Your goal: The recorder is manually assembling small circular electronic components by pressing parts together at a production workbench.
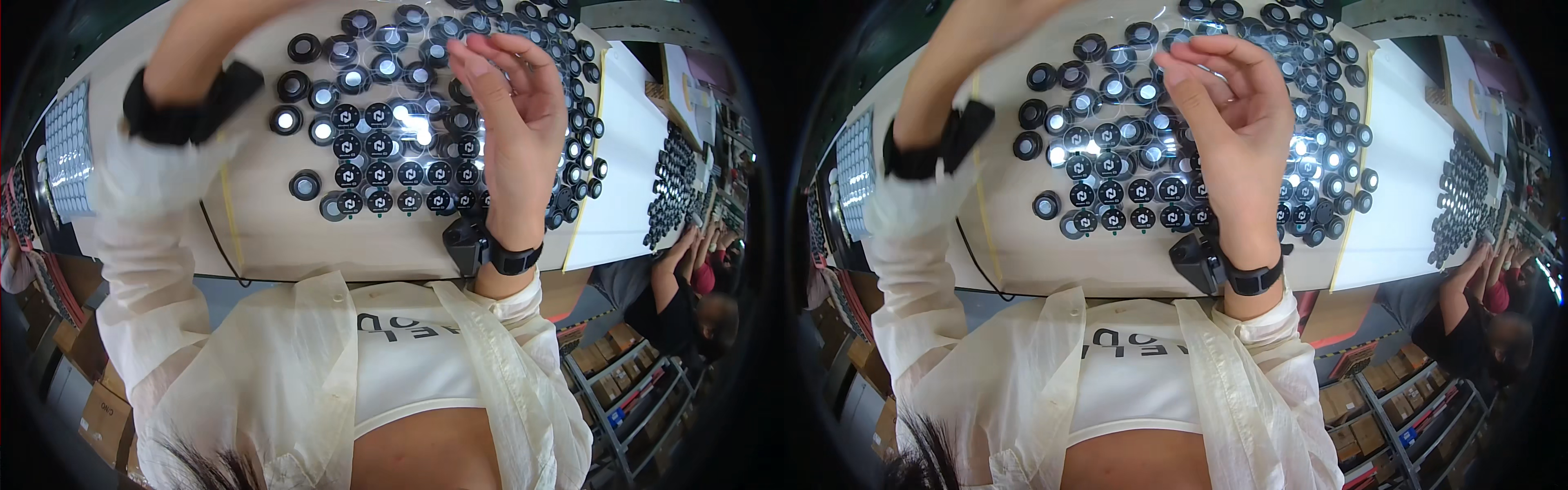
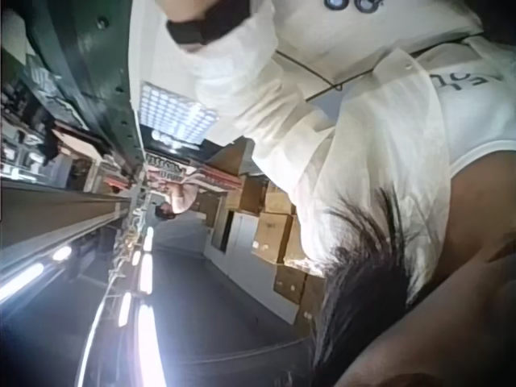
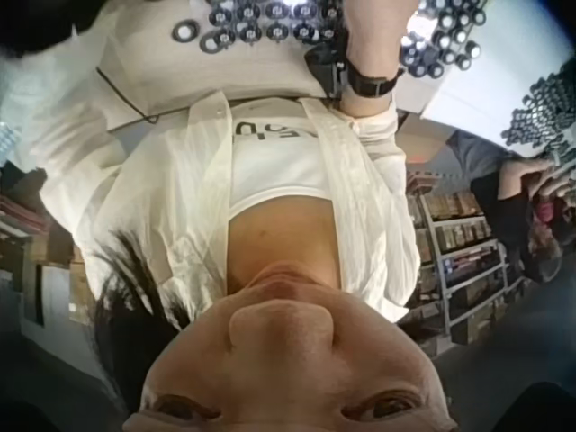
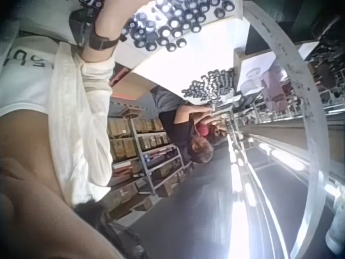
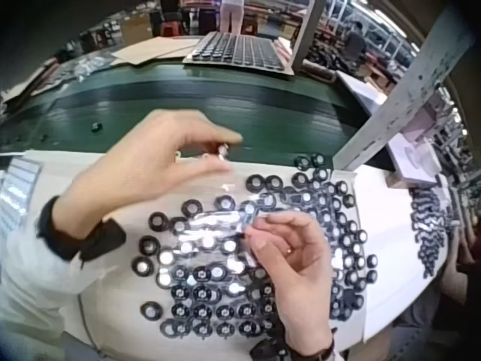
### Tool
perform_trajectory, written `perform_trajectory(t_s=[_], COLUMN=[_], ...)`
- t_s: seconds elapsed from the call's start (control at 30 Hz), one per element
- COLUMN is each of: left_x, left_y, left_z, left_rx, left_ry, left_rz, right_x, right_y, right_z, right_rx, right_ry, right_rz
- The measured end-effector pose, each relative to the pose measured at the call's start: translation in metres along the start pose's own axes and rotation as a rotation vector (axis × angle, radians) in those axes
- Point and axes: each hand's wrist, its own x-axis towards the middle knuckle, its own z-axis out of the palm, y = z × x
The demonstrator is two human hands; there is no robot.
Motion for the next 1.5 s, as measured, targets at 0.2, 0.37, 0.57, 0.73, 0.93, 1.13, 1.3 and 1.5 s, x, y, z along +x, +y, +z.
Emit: perform_trajectory(t_s=[0.2, 0.37, 0.57, 0.73, 0.93, 1.13, 1.3, 1.5], left_x=[-0.009, -0.04, -0.128, -0.139, -0.138, -0.134, -0.132, -0.135], left_y=[-0.119, -0.064, 0.035, 0.045, 0.049, 0.054, 0.052, 0.054], left_z=[-0.026, 0.001, 0.025, 0.037, 0.037, 0.036, 0.038, 0.04], left_rx=[0.638, 0.478, 0.178, 0.311, 0.351, 0.394, 0.392, 0.362], left_ry=[-0.073, -0.058, -0.236, -0.266, -0.269, -0.293, -0.25, -0.234], left_rz=[-0.223, -0.225, -0.26, -0.278, -0.289, -0.3, -0.292, -0.272], right_x=[-0.006, -0.01, -0.001, 0.002, 0.004, -0.002, -0.021, -0.025], right_y=[-0.014, 0.006, 0.002, -0.001, 0.002, -0.003, -0.02, -0.047], right_z=[0.002, 0.014, 0.024, 0.03, 0.03, 0.032, 0.034, 0.023], right_rx=[-0.883, -0.873, -1.024, -1.088, -1.162, -1.147, -1.161, -1.027], right_ry=[-0.532, -0.536, -0.605, -0.613, -0.627, -0.616, -0.617, -0.529], right_rz=[-0.057, -0.149, -0.139, -0.11, -0.07, -0.094, -0.229, -0.352])
